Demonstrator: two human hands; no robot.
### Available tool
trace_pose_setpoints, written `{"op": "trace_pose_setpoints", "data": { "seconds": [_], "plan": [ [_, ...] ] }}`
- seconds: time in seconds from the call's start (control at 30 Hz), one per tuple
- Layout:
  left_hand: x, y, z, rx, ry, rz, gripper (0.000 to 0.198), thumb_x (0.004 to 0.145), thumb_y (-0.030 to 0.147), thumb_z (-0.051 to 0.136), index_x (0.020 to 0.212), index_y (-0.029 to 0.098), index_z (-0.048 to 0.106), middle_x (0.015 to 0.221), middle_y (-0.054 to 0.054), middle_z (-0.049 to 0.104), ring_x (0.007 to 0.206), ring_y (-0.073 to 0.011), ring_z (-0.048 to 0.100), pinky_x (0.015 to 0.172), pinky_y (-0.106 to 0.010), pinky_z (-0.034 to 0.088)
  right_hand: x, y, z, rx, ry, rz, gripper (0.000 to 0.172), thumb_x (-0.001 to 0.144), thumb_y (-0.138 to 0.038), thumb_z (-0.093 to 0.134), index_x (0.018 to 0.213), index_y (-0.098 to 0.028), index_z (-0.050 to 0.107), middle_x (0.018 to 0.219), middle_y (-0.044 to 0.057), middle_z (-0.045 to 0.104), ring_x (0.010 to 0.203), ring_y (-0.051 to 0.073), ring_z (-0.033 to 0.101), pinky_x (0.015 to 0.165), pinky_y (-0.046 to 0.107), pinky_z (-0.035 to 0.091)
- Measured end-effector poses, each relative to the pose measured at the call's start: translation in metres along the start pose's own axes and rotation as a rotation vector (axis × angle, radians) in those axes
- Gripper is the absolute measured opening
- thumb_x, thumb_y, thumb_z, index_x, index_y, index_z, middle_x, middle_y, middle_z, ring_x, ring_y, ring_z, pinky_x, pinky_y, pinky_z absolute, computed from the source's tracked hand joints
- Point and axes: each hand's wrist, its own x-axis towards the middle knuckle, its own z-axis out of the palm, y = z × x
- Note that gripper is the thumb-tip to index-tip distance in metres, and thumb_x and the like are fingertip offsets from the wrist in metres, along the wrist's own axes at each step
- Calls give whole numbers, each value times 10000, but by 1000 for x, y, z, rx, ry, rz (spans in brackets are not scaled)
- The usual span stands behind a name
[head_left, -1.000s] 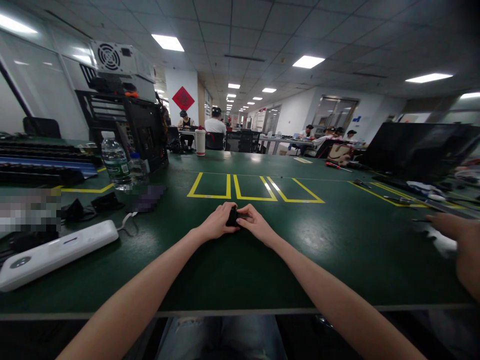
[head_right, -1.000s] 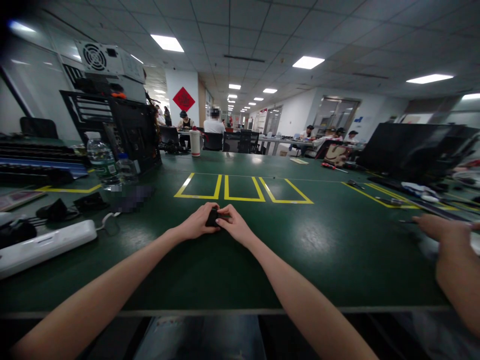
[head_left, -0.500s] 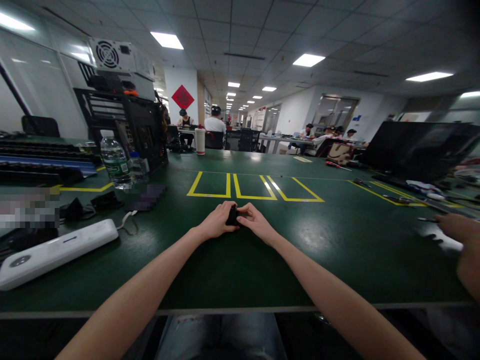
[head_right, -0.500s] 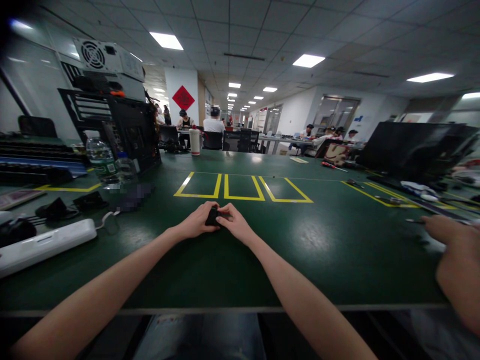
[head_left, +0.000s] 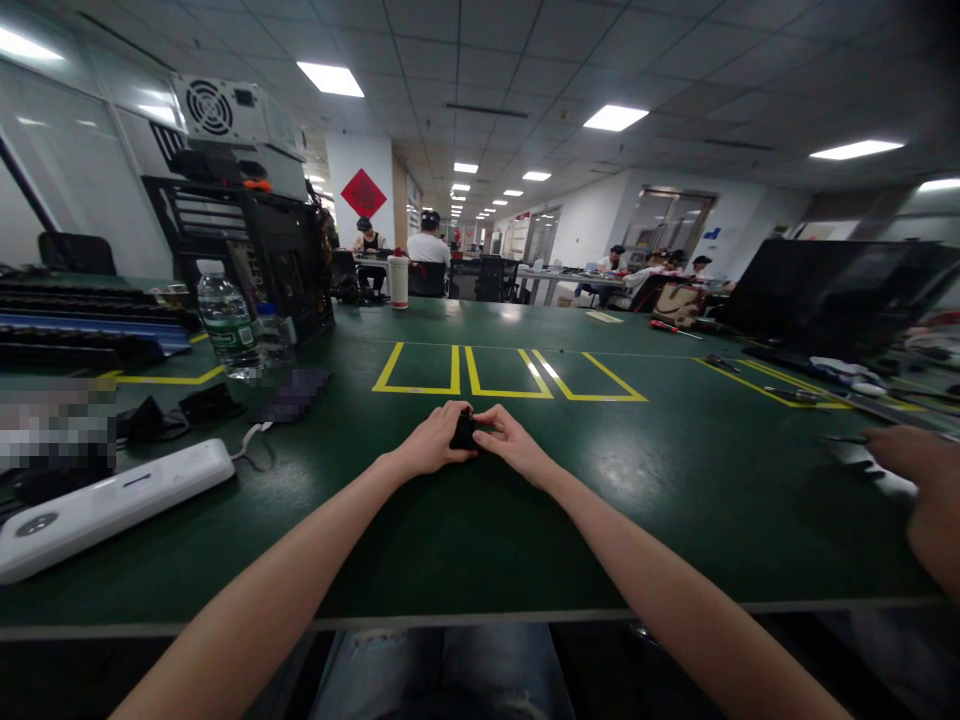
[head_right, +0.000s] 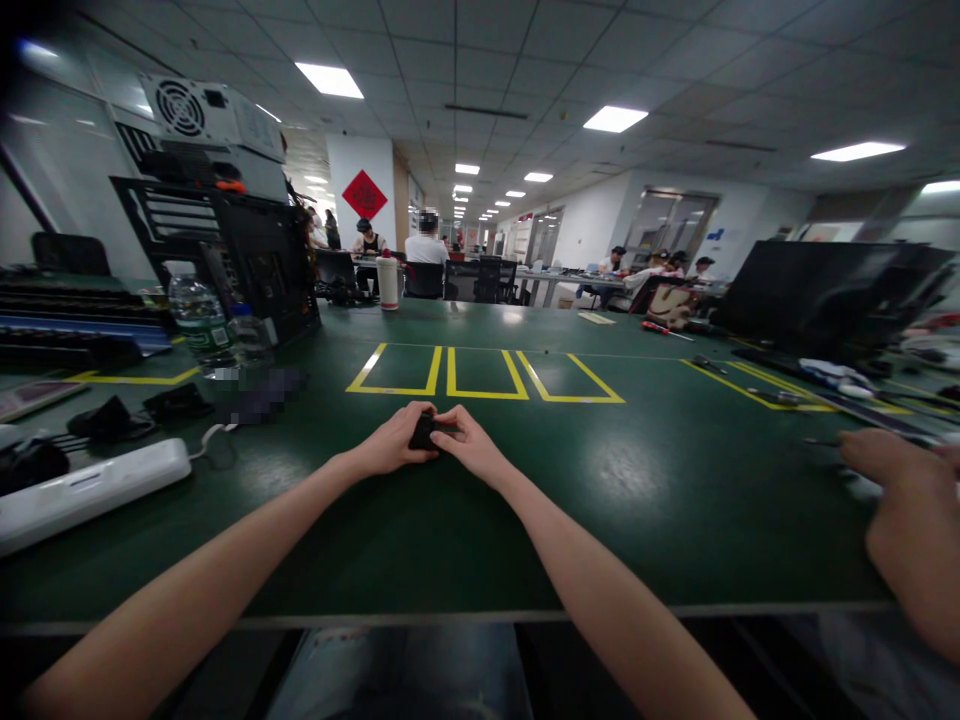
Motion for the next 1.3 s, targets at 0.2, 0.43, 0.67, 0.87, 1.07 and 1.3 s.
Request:
{"op": "trace_pose_setpoints", "data": {
  "seconds": [0.2, 0.43, 0.67, 0.87, 1.07, 1.3],
  "plan": [
    [1, -1, 1, 3, 2, 1, 611, 645, 360, 606, 1148, 183, 309, 1113, -92, 421, 987, -251, 449, 816, -396, 397, 5, 7, -1, -70, 59, -7, 287, 700, -298, 558, 952, -207, 457, 996, 32, 507, 961, 161, 493, 838, 358, 411],
    [1, 0, 1, 2, -1, -1, 599, 644, 357, 604, 1138, 181, 314, 1099, -90, 428, 970, -251, 457, 804, -387, 401, 4, 6, -3, -28, -15, -10, 320, 665, -248, 598, 945, -210, 447, 1018, 25, 498, 962, 161, 502, 844, 350, 410],
    [1, -1, 1, -6, -1, 1, 613, 648, 363, 600, 1153, 181, 304, 1124, -96, 413, 987, -253, 449, 813, -389, 396, 1, 3, -1, -54, 16, -6, 260, 697, -259, 563, 932, -219, 459, 1001, 23, 493, 977, 165, 494, 849, 365, 404],
    [2, -3, 2, -24, 3, -1, 613, 639, 367, 609, 1144, 178, 317, 1114, -98, 420, 978, -252, 453, 810, -390, 393, 2, 3, -2, -54, 3, 10, 346, 694, -258, 566, 1014, -228, 438, 1049, 36, 485, 1044, 178, 449, 880, 386, 375],
    [2, -4, 2, -34, 2, 4, 626, 640, 370, 608, 1152, 178, 305, 1120, -97, 415, 985, -247, 446, 811, -385, 392, 1, 3, -2, 4, 9, -33, 256, 684, -251, 580, 914, -213, 475, 1009, 18, 502, 959, 156, 507, 863, 359, 391],
    [4, -5, 4, -36, 13, 12, 618, 627, 364, 618, 1136, 174, 324, 1105, -94, 426, 979, -246, 451, 820, -387, 387, 4, 7, -2, -14, 52, -40, 232, 696, -252, 564, 907, -206, 481, 939, 14, 513, 884, 143, 529, 801, 327, 423]
  ]
}}
